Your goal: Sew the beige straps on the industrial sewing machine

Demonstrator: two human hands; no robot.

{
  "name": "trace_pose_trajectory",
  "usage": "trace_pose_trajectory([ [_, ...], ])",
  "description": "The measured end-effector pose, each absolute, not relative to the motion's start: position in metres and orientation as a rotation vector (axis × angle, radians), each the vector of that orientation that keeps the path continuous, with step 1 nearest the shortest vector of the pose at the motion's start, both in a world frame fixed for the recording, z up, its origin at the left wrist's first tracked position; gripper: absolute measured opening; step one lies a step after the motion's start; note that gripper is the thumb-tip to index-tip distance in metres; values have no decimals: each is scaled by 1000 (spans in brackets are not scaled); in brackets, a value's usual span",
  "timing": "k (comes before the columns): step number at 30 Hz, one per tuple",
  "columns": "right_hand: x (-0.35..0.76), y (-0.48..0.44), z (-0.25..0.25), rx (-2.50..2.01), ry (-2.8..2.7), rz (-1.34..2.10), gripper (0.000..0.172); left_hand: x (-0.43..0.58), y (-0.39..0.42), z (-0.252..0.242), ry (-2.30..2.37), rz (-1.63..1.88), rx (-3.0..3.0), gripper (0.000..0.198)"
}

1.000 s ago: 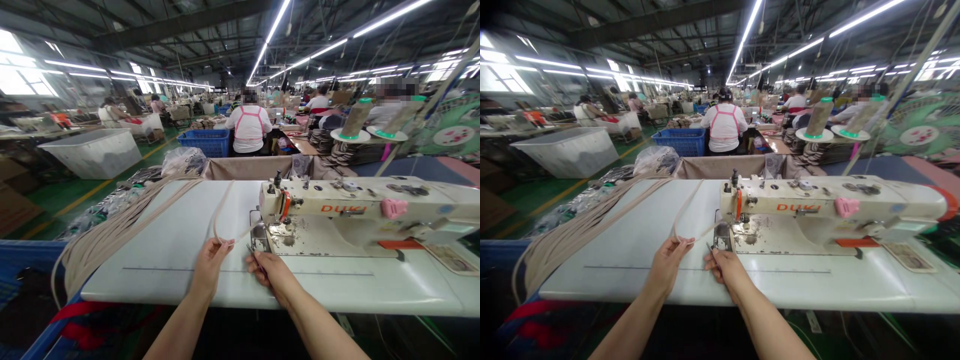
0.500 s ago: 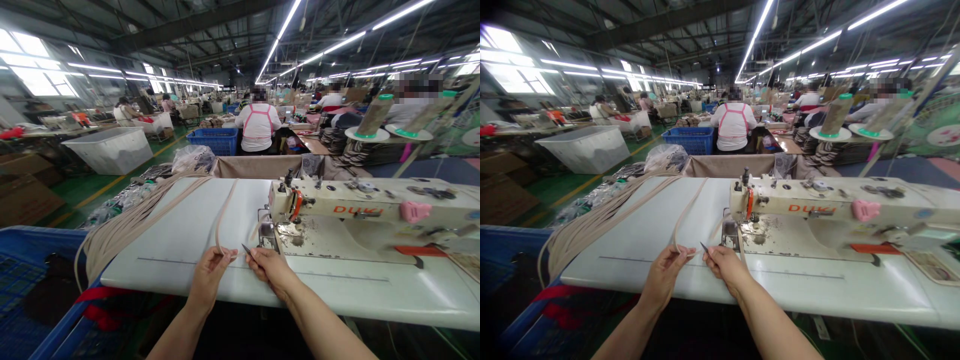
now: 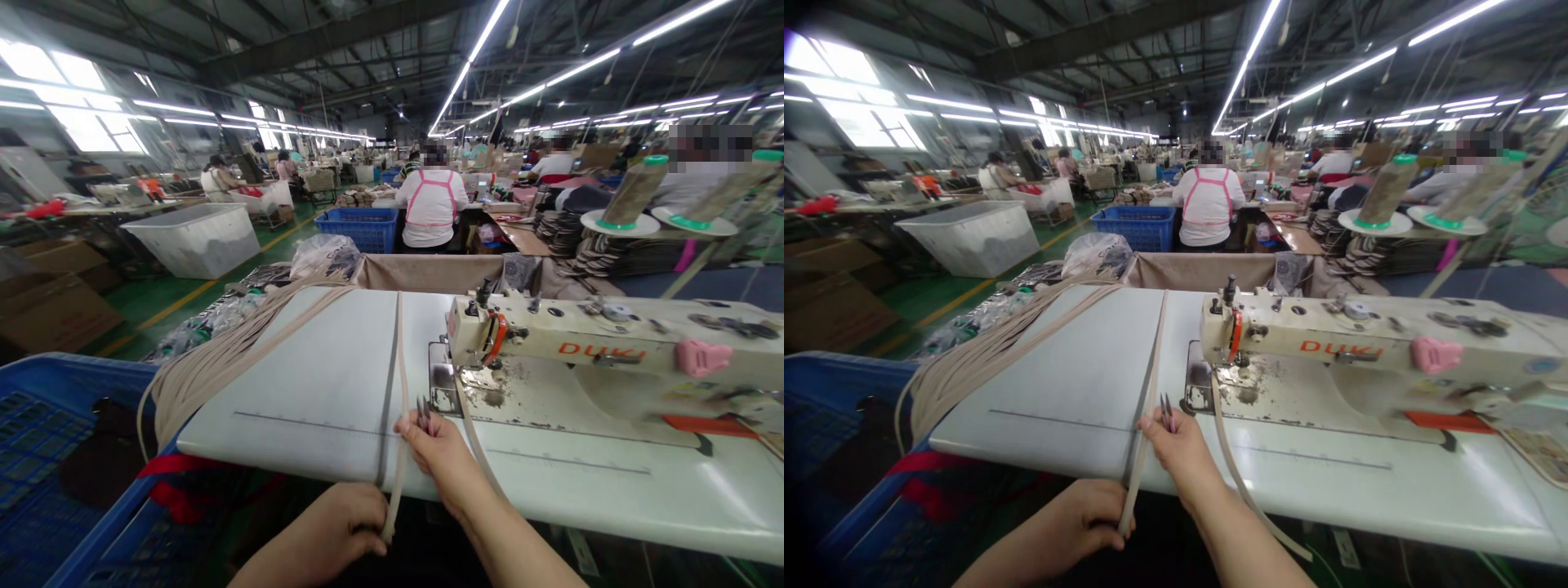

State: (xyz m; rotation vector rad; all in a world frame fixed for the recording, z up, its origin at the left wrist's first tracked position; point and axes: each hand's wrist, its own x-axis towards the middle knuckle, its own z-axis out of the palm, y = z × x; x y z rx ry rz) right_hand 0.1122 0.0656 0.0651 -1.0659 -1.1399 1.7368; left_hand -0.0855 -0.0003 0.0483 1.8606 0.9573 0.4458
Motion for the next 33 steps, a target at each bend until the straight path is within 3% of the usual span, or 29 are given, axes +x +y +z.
trace_pose_trajectory([
  [4,116,51,69,-1070,-1523,1551,40,-86,4,62,1019,613,1646,27],
  [8,126,30,72,-994,-2072,1392,24,-81,18,74,1101,956,1159,46],
  [13,143,15,62,-960,-2532,1257,19,-69,32,74,1073,1150,901,51],
  [17,159,17,63,-1175,-2309,1293,15,-65,31,63,1108,1144,898,56],
  [21,167,31,68,-1256,-2019,1248,29,-66,22,57,1098,1073,963,61],
  [33,145,54,71,-1355,-1910,1325,36,-71,4,54,1096,999,939,69],
])
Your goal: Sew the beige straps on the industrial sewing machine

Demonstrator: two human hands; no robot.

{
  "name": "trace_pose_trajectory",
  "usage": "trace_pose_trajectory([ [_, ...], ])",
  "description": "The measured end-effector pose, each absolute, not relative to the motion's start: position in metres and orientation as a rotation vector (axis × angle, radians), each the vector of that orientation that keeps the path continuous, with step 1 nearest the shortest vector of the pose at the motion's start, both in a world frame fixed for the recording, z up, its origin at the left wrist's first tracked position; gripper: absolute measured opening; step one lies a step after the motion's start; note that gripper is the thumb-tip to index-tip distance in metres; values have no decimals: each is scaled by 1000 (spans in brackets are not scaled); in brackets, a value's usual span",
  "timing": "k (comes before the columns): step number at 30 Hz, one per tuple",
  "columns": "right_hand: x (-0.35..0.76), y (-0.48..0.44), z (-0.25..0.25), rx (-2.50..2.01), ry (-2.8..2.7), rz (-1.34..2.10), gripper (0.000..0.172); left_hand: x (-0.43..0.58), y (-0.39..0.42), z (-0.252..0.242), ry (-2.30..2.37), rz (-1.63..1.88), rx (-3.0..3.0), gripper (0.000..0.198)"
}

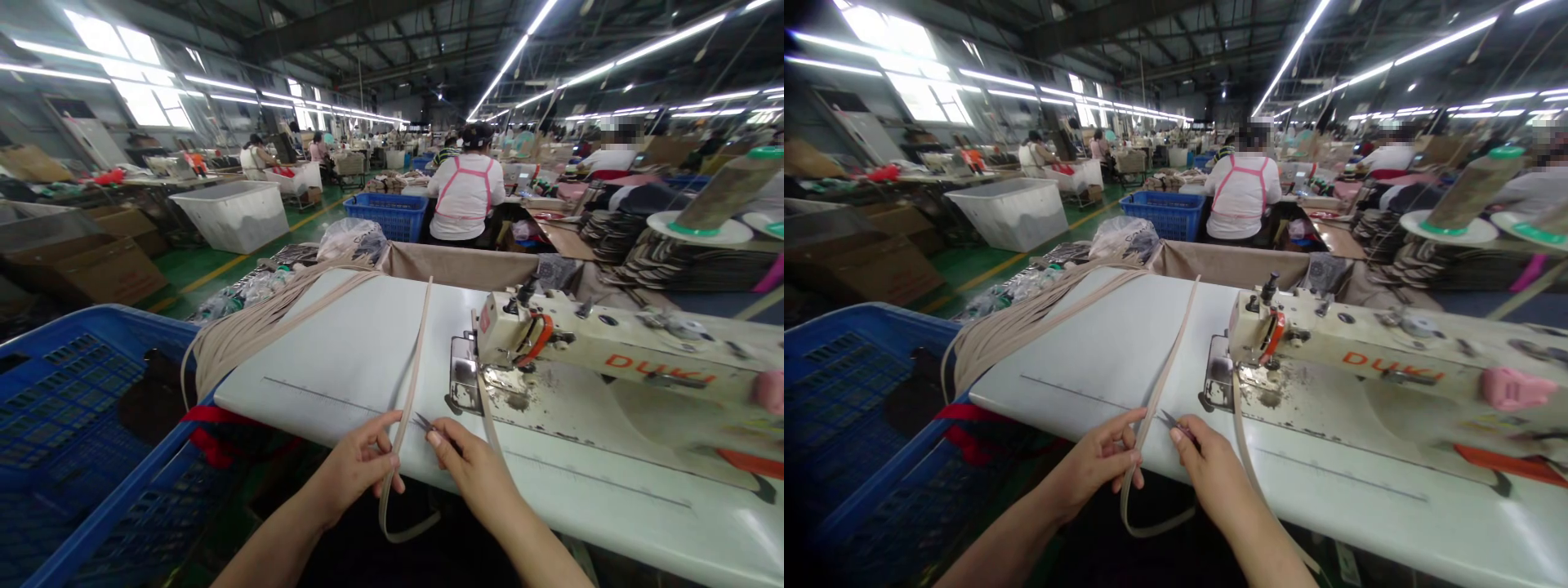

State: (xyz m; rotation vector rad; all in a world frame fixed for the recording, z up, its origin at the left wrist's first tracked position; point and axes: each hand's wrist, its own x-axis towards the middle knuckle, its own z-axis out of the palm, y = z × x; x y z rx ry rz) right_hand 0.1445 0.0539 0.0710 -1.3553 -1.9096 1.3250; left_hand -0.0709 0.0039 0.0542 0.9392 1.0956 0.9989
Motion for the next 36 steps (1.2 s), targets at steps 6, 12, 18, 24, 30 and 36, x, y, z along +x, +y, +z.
trace_pose_trajectory([
  [6,140,52,82,-1355,-1944,1185,36,-74,2,54,1103,997,933,71],
  [12,137,48,87,-1367,-2014,1172,35,-73,1,52,1078,985,947,69],
  [18,137,53,81,-1438,-1968,1060,38,-73,0,51,1071,984,956,65],
  [24,132,53,86,-1396,-1990,1005,35,-69,-1,51,1053,976,961,67],
  [30,133,56,79,-1442,-1916,966,39,-69,-2,54,1085,962,977,68],
  [36,130,54,71,-1404,-1934,1042,37,-71,1,45,1302,1035,1011,70],
])
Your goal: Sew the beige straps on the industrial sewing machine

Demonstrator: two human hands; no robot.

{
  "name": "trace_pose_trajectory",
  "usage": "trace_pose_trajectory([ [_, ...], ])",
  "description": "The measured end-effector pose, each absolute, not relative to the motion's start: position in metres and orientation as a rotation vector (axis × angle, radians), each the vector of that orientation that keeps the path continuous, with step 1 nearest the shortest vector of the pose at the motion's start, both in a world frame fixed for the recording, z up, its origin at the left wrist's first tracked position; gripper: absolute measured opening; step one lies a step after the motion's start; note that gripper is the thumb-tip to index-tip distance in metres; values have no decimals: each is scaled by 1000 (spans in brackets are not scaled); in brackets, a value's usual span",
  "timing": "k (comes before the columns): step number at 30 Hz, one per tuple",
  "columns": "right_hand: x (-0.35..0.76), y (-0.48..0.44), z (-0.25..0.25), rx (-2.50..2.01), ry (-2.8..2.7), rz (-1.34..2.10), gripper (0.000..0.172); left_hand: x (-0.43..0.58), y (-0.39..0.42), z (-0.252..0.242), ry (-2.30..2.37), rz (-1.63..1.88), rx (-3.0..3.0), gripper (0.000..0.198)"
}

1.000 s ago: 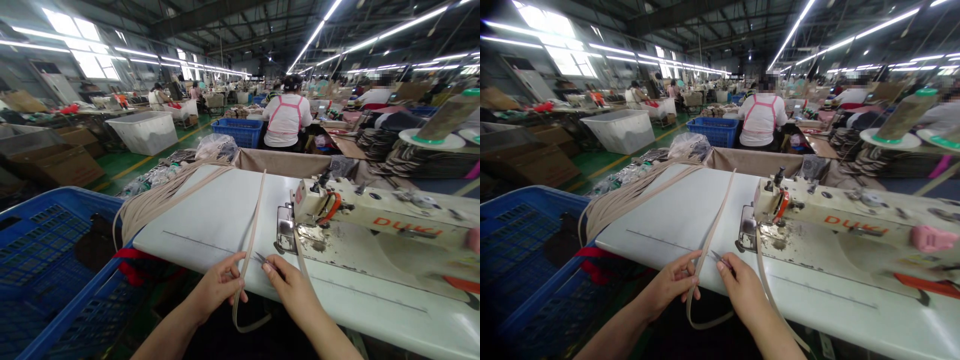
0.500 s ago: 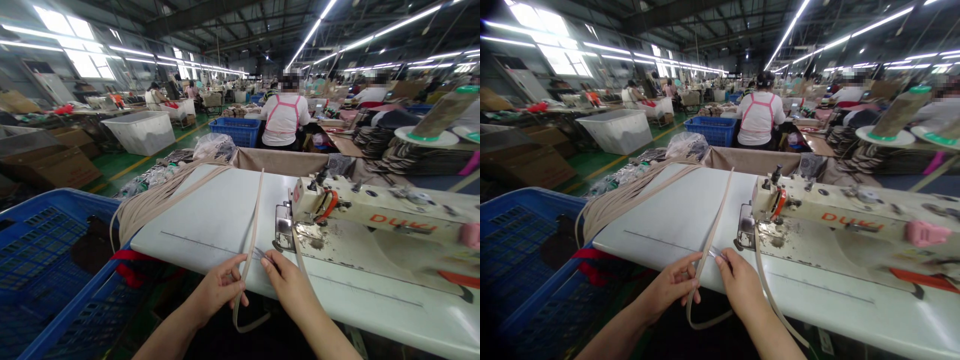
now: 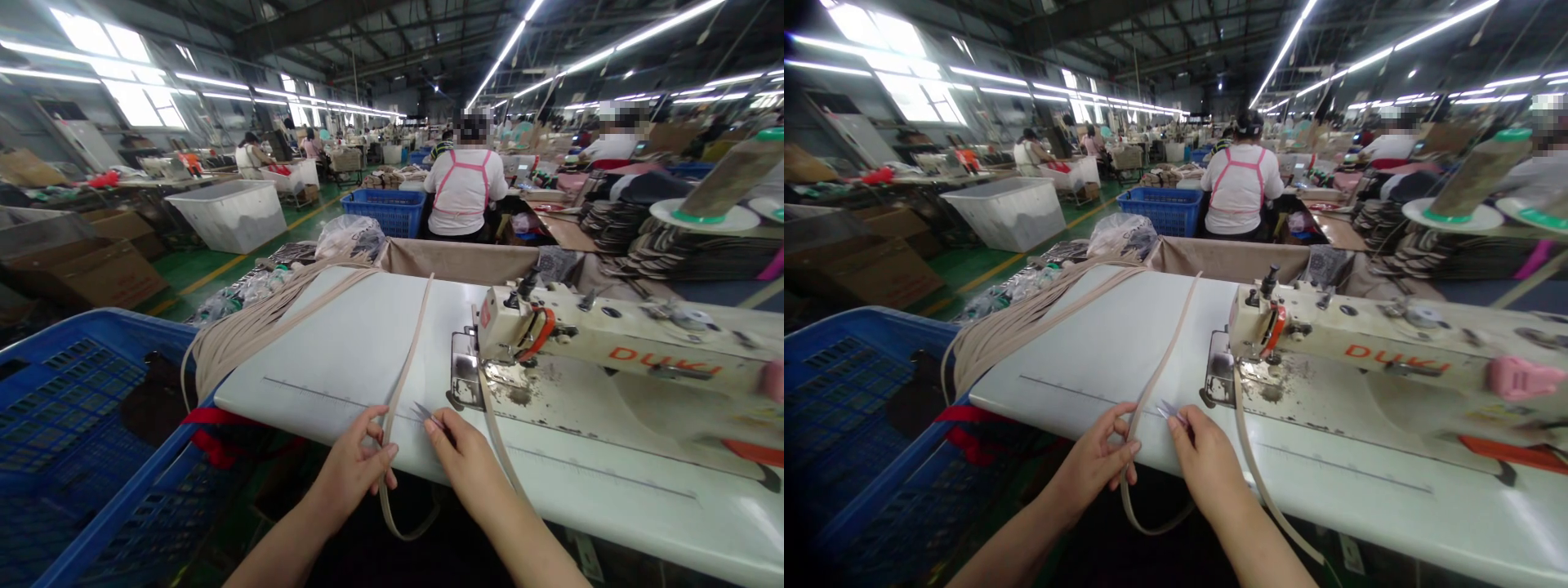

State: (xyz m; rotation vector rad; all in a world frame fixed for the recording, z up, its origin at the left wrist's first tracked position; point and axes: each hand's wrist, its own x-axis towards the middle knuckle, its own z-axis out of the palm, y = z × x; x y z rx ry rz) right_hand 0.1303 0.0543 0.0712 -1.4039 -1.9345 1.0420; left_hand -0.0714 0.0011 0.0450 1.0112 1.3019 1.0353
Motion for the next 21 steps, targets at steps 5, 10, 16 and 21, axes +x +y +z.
trace_pose_trajectory([
  [5,124,50,69,-1458,-2064,1037,33,-70,-1,46,1299,982,956,54],
  [10,122,50,69,-1466,-2111,1019,33,-67,-3,52,1148,1004,814,55],
  [16,123,50,68,-1526,-2087,954,35,-64,-3,60,1070,1010,706,56],
  [21,122,49,65,-1489,-2067,906,35,-62,-5,63,987,1010,638,54],
])
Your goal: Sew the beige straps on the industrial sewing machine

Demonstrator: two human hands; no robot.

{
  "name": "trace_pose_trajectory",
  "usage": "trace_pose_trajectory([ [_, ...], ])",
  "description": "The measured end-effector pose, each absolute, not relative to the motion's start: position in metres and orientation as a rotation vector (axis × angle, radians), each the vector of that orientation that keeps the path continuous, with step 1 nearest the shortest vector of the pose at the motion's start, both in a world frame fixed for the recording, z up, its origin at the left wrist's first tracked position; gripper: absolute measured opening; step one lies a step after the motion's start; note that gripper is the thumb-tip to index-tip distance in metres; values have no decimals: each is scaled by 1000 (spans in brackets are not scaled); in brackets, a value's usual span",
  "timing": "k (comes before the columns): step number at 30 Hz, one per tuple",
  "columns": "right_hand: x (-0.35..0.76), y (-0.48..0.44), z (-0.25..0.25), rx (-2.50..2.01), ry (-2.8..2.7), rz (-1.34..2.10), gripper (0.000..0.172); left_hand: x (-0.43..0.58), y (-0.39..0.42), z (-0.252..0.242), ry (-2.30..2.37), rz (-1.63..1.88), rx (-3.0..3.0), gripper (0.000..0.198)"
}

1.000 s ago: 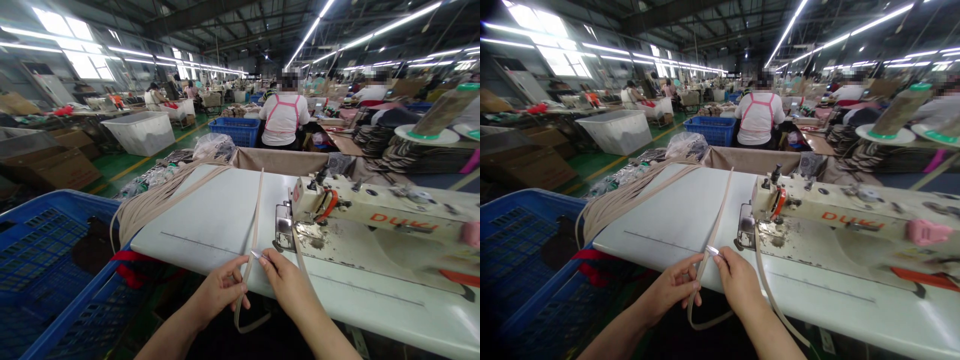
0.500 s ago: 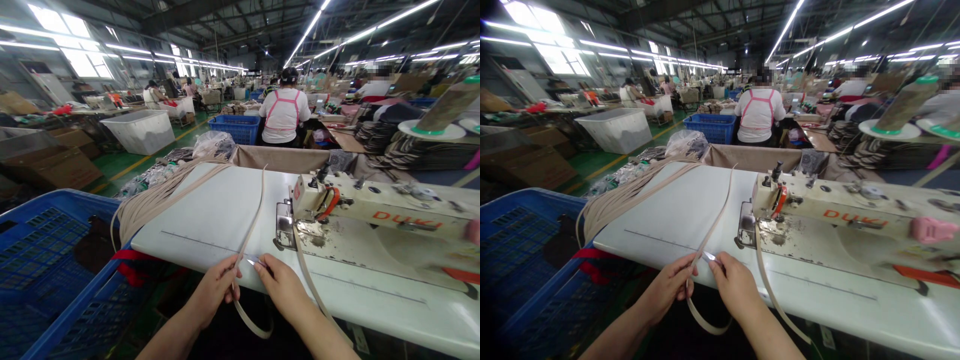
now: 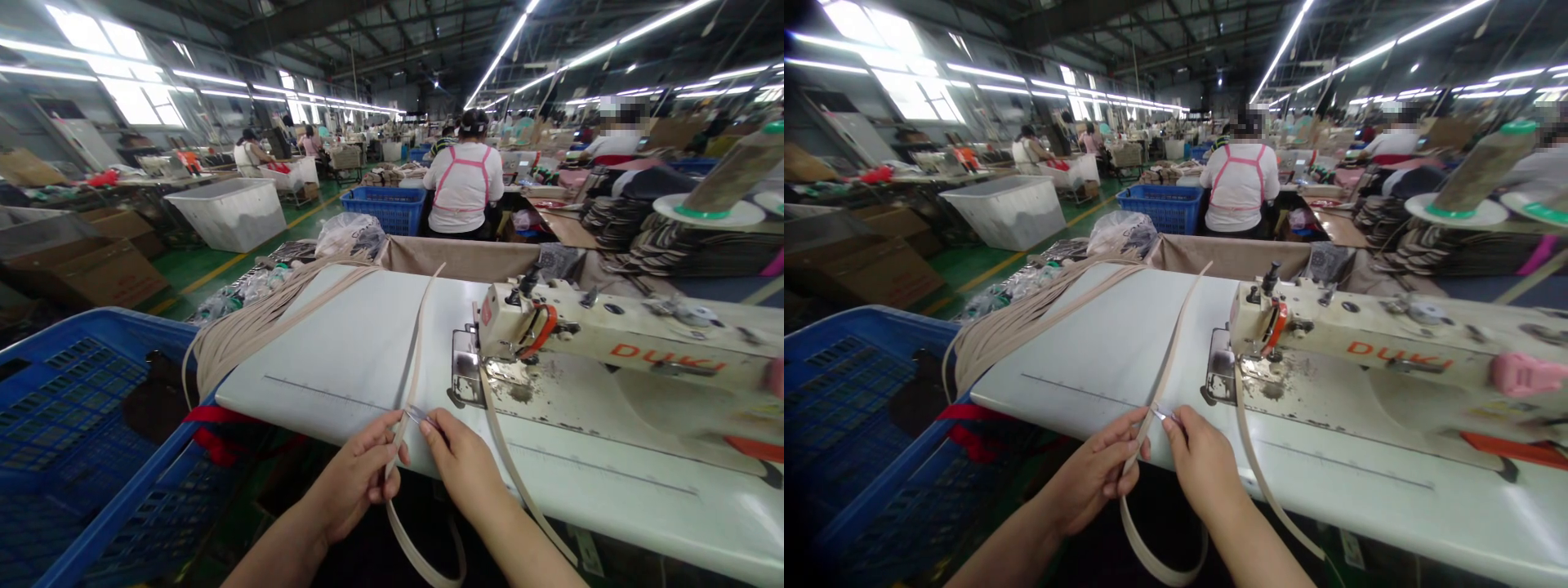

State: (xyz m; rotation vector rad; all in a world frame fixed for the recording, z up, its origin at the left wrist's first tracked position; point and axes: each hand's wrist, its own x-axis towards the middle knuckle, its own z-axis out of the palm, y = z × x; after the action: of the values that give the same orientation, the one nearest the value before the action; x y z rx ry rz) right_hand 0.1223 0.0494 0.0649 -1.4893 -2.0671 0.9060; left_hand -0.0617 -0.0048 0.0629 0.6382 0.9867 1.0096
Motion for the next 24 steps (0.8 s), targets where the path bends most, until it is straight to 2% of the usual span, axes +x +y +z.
trace_pose_trajectory([
  [9,120,49,63,-1440,-2045,807,40,-59,-6,59,899,999,605,55],
  [16,123,55,57,-1426,-1769,1070,42,-60,-6,62,929,1020,624,54],
  [22,104,61,52,-1401,-1830,1365,32,-54,-4,53,1000,987,832,82],
  [24,94,66,51,-1381,-1748,1458,29,-52,-4,50,1036,989,863,85],
])
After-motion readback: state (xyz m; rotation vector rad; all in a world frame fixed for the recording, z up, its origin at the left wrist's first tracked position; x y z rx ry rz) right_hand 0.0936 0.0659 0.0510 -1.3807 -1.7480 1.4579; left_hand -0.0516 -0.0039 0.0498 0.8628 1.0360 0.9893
